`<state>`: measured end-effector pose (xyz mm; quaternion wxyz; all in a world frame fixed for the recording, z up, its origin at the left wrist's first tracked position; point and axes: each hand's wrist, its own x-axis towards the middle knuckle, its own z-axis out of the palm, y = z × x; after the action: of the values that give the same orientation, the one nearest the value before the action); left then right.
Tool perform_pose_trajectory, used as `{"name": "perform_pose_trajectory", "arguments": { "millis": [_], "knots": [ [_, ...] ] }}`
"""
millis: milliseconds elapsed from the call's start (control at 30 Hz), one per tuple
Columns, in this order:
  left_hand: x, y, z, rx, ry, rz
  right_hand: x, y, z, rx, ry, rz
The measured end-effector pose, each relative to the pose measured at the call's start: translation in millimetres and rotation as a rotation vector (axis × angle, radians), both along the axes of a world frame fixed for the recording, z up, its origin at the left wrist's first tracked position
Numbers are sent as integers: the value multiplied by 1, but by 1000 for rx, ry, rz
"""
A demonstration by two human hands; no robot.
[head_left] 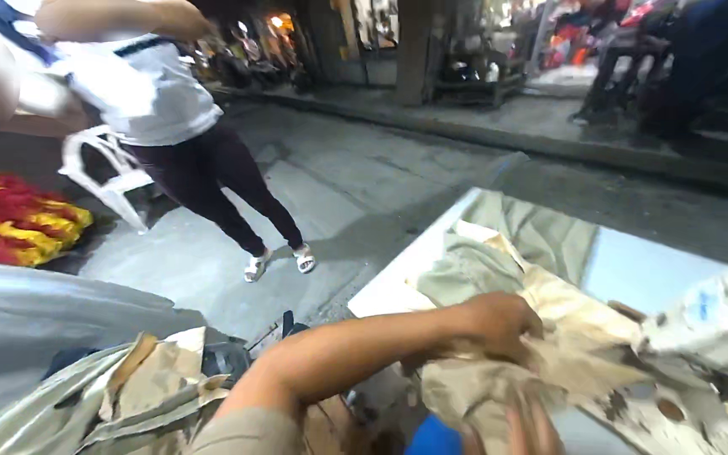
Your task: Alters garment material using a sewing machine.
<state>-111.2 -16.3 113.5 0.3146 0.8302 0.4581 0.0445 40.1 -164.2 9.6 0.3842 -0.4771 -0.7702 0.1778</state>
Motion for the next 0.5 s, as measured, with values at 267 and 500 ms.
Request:
{"name": "perform_pose_trajectory", "arguments": {
  "millis": [267,500],
  "knots": [
    [18,1,6,-311,-94,-78,-85,-25,-5,-96,-40,-66],
    [-17,-4,-20,-360,-179,115,-82,-13,17,-369,-17,194]
  ]
}}
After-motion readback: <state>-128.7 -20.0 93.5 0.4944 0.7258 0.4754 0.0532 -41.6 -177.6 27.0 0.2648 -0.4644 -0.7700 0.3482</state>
